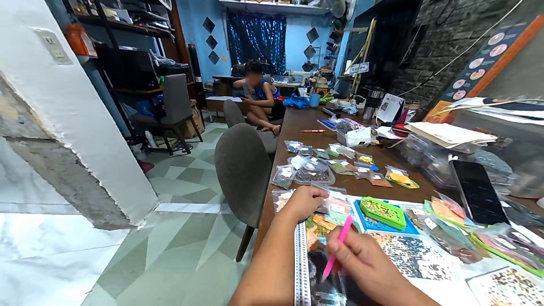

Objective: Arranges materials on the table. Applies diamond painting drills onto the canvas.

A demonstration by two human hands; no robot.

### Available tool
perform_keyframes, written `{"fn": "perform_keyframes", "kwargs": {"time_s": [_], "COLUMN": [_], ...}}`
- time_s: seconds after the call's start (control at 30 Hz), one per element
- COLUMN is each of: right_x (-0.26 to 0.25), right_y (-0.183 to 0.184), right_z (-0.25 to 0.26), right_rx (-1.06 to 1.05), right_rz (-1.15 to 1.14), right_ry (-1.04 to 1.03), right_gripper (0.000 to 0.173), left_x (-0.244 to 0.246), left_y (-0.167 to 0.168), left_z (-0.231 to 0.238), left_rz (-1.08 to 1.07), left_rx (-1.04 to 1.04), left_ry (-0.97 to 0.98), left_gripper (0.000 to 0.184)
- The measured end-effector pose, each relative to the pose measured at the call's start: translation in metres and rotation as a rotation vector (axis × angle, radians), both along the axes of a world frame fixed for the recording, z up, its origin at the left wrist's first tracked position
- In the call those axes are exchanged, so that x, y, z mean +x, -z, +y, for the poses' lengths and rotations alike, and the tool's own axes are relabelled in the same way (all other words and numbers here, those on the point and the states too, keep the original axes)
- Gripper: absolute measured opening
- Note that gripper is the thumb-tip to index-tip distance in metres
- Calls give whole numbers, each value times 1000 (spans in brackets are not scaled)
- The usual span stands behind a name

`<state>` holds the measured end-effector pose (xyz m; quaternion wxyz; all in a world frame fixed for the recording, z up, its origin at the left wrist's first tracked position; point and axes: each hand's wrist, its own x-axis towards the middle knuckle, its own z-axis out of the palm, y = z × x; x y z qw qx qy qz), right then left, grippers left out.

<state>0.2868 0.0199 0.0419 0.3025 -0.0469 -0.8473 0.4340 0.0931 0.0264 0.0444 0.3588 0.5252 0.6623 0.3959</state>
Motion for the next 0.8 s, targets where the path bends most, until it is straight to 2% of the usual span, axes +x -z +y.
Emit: {"fn": "perform_keyframes", "kwargs": {"time_s": [0.1,0.27,0.37,0.53,0.8], "right_x": [12,59,101,148,154], "right_y": [-22,-46,-46,-31,-31], "right_z": [12,57,89,110,106], "right_rx": [-165,-101,-18,-149,-154], "right_rz": [25,-12,-67,-102,-258], "right_ry": [122,227,344,530,472], "right_gripper": [32,32,31,25,24], "left_x": [0,-3,-4,-6,-7], "left_y": [-2,1,-1,2,4], "left_z": [-2,-3,-2,0,0], "left_rz": [-5,22,34,44,11], "left_rx": [5,24,-4,-14,-5], "left_ry": [10,31,12,-15,-62], "left_gripper": [26,25,26,25,22]}}
